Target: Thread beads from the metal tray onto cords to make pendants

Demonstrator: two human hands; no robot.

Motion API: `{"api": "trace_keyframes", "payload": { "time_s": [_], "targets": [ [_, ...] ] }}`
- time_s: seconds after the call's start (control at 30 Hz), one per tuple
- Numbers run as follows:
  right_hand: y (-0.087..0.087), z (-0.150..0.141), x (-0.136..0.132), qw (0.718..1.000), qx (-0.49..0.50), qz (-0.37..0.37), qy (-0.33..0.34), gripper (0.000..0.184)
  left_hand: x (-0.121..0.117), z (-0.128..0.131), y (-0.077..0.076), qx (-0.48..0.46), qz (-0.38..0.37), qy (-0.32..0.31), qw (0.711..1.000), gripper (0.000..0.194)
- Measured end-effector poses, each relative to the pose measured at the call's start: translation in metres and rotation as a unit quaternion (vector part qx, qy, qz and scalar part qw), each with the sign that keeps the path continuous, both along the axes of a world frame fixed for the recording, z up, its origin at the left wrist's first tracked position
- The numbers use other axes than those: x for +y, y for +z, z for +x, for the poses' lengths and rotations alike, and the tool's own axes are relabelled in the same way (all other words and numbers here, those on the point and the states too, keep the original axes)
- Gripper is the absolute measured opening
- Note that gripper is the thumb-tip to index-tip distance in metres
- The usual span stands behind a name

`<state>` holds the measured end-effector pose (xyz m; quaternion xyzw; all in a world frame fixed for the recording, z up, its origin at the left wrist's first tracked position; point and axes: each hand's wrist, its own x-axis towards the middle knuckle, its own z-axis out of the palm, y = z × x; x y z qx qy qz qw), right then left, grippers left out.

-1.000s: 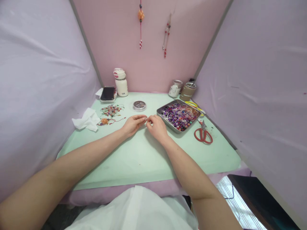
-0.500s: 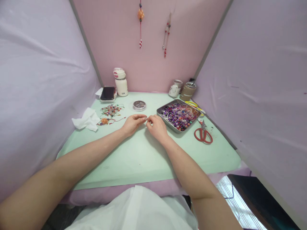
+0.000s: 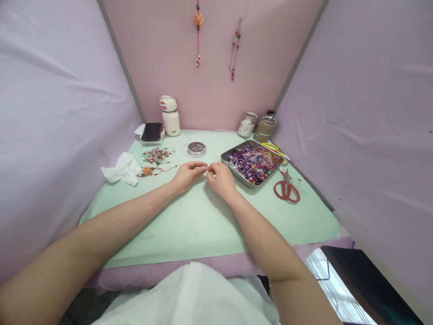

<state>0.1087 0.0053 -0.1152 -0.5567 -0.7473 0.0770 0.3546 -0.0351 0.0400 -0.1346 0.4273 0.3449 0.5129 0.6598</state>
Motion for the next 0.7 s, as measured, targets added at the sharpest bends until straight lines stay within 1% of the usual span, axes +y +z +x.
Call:
{"api": "trace_keyframes", "payload": {
  "time_s": [0.27,0.53,0.63,0.7],
  "targets": [
    [-0.0045,0.0014,0.0024,1.0,0.022,0.009,0.01,0.014,-0.0016,0.0009,0.0038,-0.002,0.002,0.001,1.0,0.03],
    [-0.0036,0.0015,0.0043,0.997,0.072,-0.003,-0.003,0.015,-0.0008,-0.0003,0.0019,0.014,0.01,0.001,1.0,0.029],
    [-0.0039,0.0004,0.0053,0.992,0.12,-0.03,-0.007,0.016,-0.0004,-0.0006,0.0011,0.032,0.019,0.004,0.999,0.029],
    [-0.0046,-0.0005,0.006,0.981,0.176,-0.079,-0.001,0.018,-0.0009,-0.0006,0.0018,0.046,0.03,0.008,0.998,0.029]
  ]
}}
